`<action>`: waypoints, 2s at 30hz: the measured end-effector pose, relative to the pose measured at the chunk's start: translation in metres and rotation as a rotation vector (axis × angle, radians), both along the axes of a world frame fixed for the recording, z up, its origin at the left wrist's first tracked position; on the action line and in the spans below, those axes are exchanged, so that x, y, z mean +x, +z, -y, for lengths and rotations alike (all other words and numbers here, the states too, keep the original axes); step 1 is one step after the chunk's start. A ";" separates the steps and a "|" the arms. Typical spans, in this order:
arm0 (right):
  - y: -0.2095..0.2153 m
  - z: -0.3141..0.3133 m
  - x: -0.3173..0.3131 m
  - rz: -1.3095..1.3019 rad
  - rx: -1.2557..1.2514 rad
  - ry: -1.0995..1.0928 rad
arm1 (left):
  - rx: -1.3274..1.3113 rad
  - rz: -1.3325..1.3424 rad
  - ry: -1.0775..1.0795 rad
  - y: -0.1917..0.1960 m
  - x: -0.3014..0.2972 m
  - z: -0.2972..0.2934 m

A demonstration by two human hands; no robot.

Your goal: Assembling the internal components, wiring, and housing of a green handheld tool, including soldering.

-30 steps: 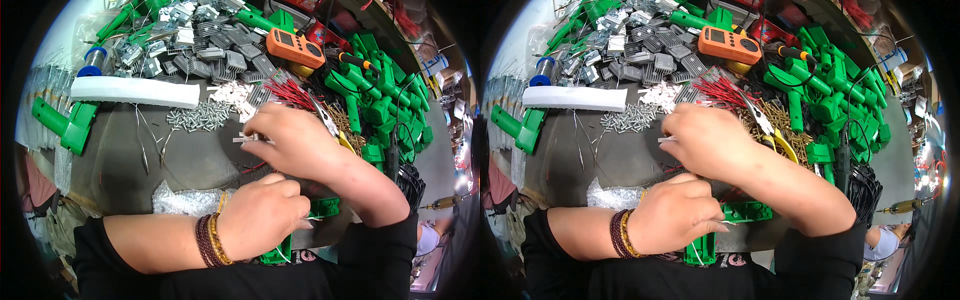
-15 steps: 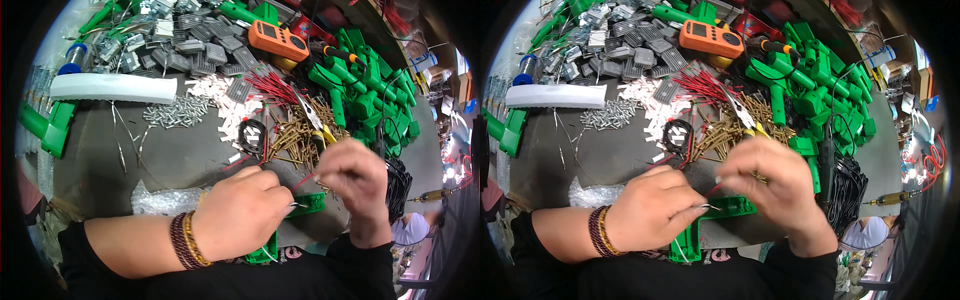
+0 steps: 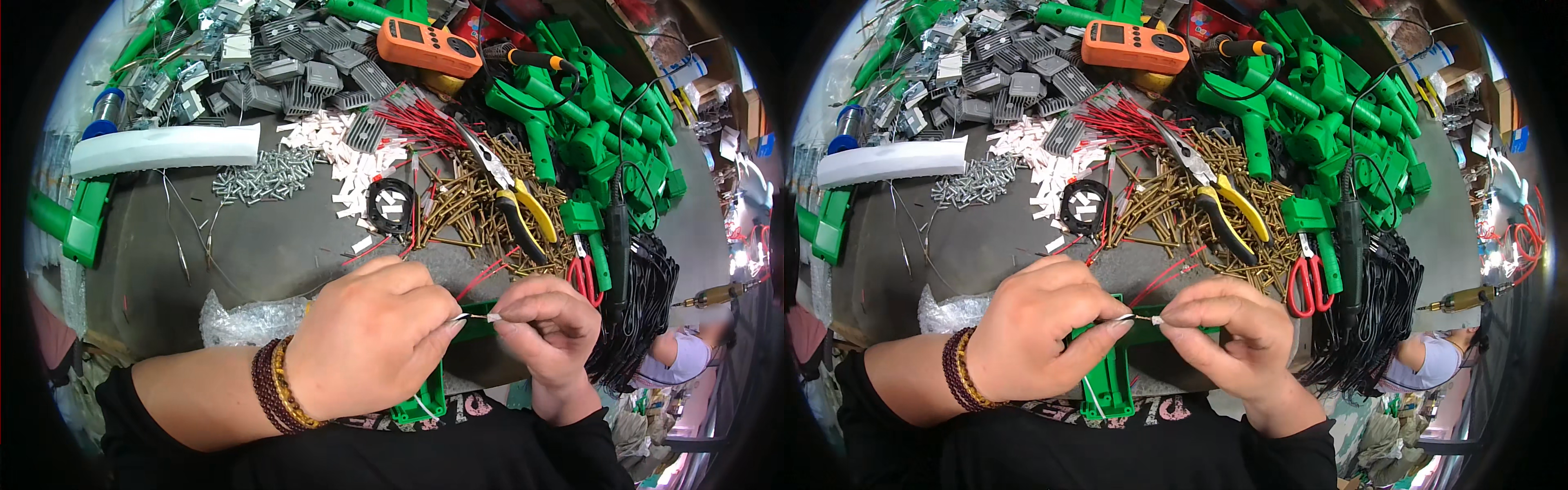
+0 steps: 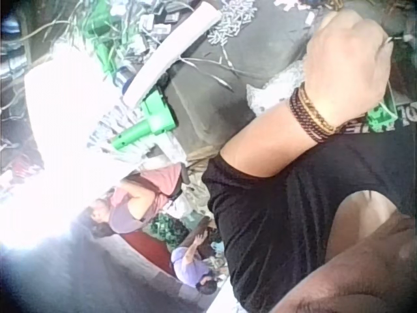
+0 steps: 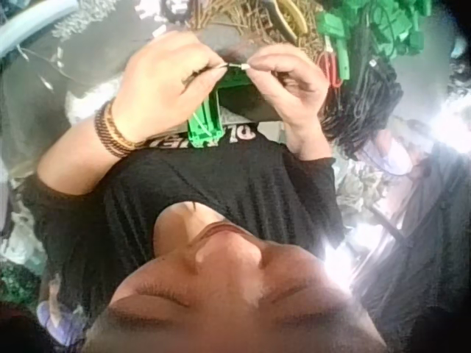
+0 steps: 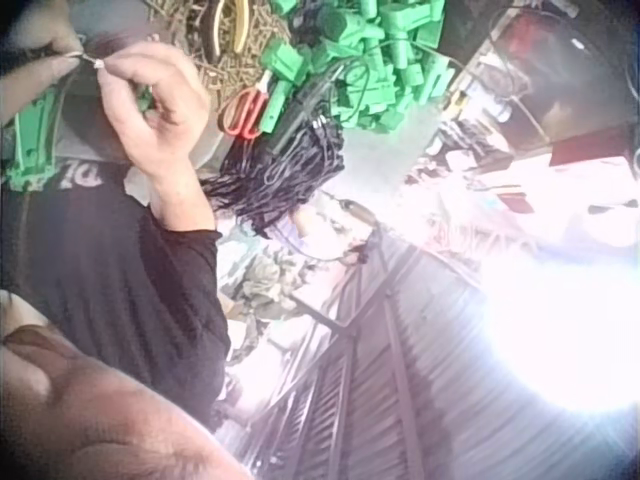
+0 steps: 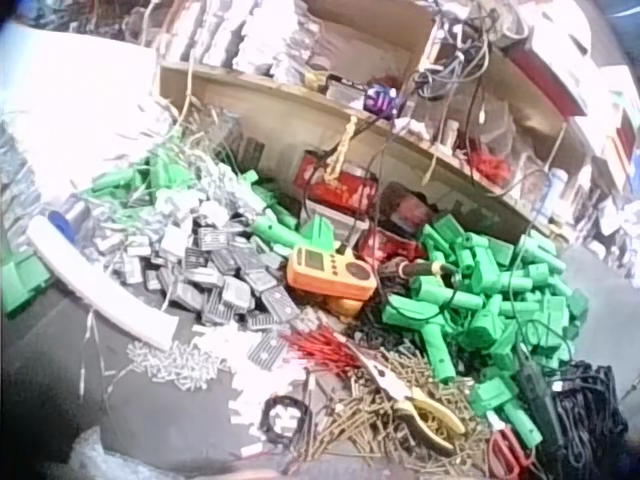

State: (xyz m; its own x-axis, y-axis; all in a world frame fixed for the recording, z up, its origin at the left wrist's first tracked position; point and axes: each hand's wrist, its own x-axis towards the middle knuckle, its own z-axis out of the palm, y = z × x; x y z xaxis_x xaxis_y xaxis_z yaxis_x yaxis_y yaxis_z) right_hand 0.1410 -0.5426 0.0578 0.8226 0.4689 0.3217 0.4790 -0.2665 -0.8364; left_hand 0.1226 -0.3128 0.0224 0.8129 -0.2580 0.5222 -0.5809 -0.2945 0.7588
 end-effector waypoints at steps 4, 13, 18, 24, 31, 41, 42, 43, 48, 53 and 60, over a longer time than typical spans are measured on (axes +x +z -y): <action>-0.001 -0.007 0.003 0.005 -0.020 0.033 | 0.009 -0.004 0.008 0.000 -0.001 0.001; 0.001 -0.017 0.020 -0.031 -0.180 0.229 | 0.007 -0.167 -0.018 0.007 -0.001 -0.002; 0.000 -0.012 0.017 0.006 -0.229 0.154 | -0.054 -0.266 -0.011 0.006 -0.002 -0.003; 0.007 -0.011 0.009 -0.031 -0.234 0.075 | 0.145 0.017 -0.052 0.006 -0.002 -0.001; 0.013 -0.013 0.004 -0.007 -0.309 0.064 | 0.217 -0.006 0.002 0.011 -0.001 0.000; 0.025 -0.011 0.039 0.535 -0.833 0.142 | 0.147 -0.243 0.059 0.000 0.010 -0.011; 0.027 -0.010 0.038 0.541 -0.828 0.141 | 0.150 -0.281 0.069 0.000 0.011 -0.011; 0.029 -0.010 0.037 0.572 -0.803 0.129 | 0.153 -0.323 0.080 -0.001 0.011 -0.012; 0.040 0.002 0.014 0.569 -0.754 0.162 | 0.197 -0.377 0.141 0.000 0.006 -0.016; 0.023 0.011 0.004 0.431 -0.697 0.135 | 0.197 0.195 0.171 0.029 -0.023 -0.024; 0.014 0.004 0.006 0.417 -0.693 0.135 | 0.438 0.387 0.041 -0.003 -0.054 -0.011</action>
